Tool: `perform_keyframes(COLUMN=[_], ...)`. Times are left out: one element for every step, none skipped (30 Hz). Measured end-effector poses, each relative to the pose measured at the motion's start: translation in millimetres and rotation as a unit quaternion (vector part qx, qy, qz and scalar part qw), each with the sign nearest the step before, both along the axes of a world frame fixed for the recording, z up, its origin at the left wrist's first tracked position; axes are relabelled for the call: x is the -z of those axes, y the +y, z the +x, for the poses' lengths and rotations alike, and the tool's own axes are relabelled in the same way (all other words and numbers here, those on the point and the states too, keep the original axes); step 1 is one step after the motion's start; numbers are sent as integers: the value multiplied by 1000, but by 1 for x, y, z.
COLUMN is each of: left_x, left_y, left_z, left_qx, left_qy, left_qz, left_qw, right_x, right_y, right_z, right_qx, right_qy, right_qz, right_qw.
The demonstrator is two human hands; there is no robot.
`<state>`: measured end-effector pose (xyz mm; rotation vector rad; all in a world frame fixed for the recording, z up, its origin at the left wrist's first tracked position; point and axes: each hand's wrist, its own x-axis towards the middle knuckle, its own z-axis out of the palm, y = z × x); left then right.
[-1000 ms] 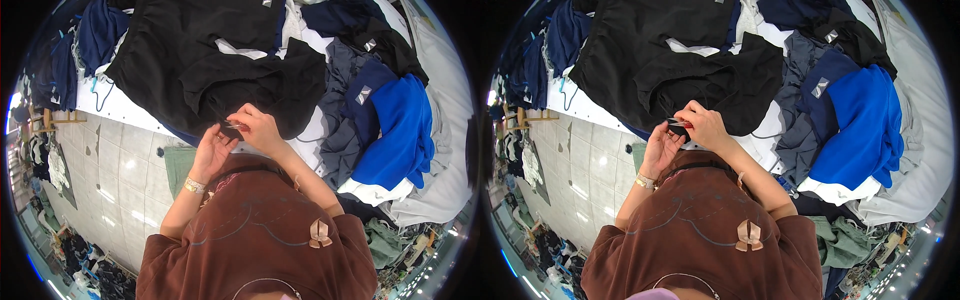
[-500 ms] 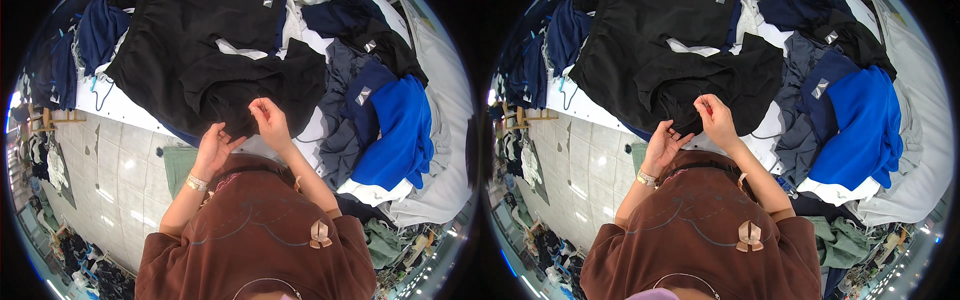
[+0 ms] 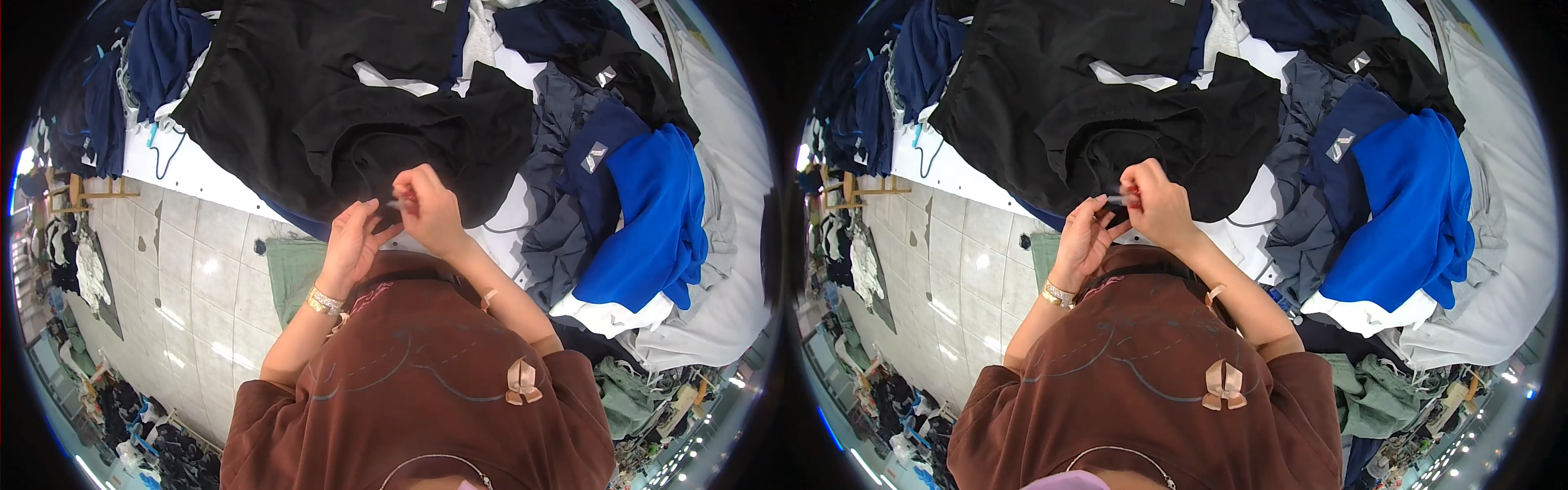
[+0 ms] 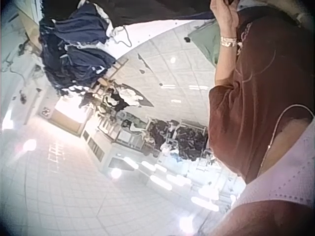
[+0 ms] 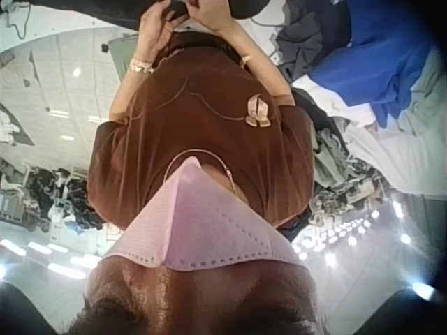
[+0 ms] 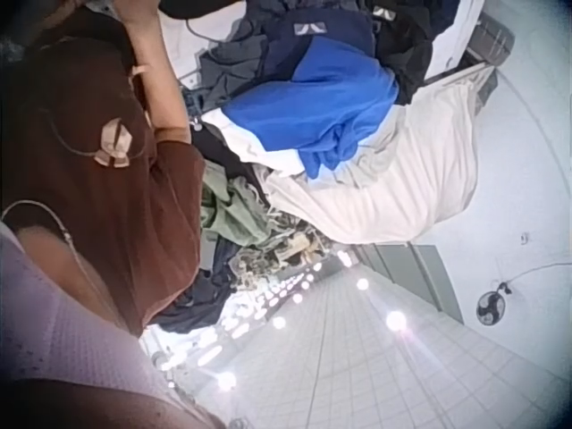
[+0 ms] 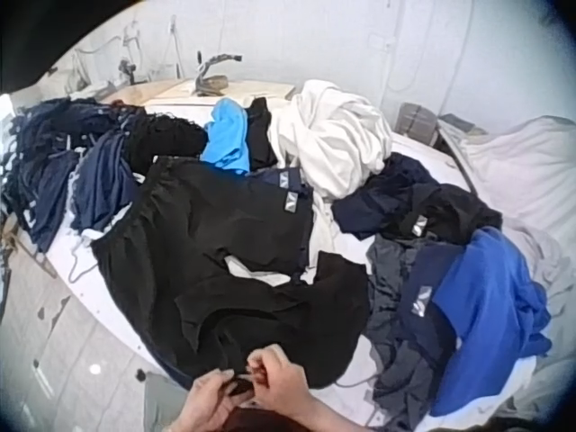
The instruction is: Trimming excess loose threads from various textile garments using handheld thread snips.
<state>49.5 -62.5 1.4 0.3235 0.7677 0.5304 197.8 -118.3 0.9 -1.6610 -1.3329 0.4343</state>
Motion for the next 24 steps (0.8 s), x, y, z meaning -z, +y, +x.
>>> perform_keyframes(left_x=[0,-2,-4,-2,1,-1,-5,-11,-17,-5,17,20,22,22,17,12,7,3,7,15,17,17,17,15], left_y=[0,1,1,1,1,4,5,6,7,8,9,10,9,7,7,7,7,7,6,5,5,4,4,3], left_z=[1,2,4,3,1,3,5,9,14,9,-1,-2,-2,0,4,6,9,9,8,6,5,5,5,6], left_qx=[-1,-8,-13,-13,-10,-7,-8,-13,-17,-17,-1,16,16,6,-3,-2,-2,-3,-3,-2,-1,-1,-3,-5], left_qy=[0,4,7,6,11,16,17,31,44,45,-32,-109,-109,-63,-17,-17,-16,-14,-14,-15,-17,-17,-5,8], left_qz=[-1,-13,-23,-22,-56,-92,-93,-125,-155,-155,-168,-181,-181,-168,-154,-154,-146,-136,-136,-129,-124,-124,-112,-100], left_qw=[1000,1000,1000,1000,998,996,995,992,987,987,985,977,977,984,988,988,989,991,991,991,992,992,994,995], right_x=[1,2,3,7,5,2,-1,-4,-6,-9,-11,-10,-9,-9,-9,-9,-7,-5,-4,-5,-6,-7,-7,-7], right_y=[1,1,0,-1,-4,-6,-8,-9,-12,-14,-15,-16,-17,-19,-20,-21,-22,-23,-23,-23,-23,-23,-22,-21], right_z=[1,2,3,3,6,10,11,10,10,9,7,6,5,5,6,7,8,9,9,9,9,9,9,9], right_qx=[-1,21,43,54,54,41,28,28,29,27,26,18,10,10,-7,-24,-23,-28,-34,-34,-35,-36,-36,-37], right_qy=[0,91,181,257,256,264,271,271,244,217,217,174,130,130,97,63,63,21,-21,-21,-37,-52,-52,-65], right_qz=[-1,0,3,-13,-12,-55,-96,-97,-105,-113,-113,-74,-34,-34,-39,-44,-44,-57,-69,-69,-76,-83,-83,-81], right_qw=[1000,996,983,965,965,962,957,957,964,969,969,982,991,991,995,997,997,998,997,997,996,995,995,994])
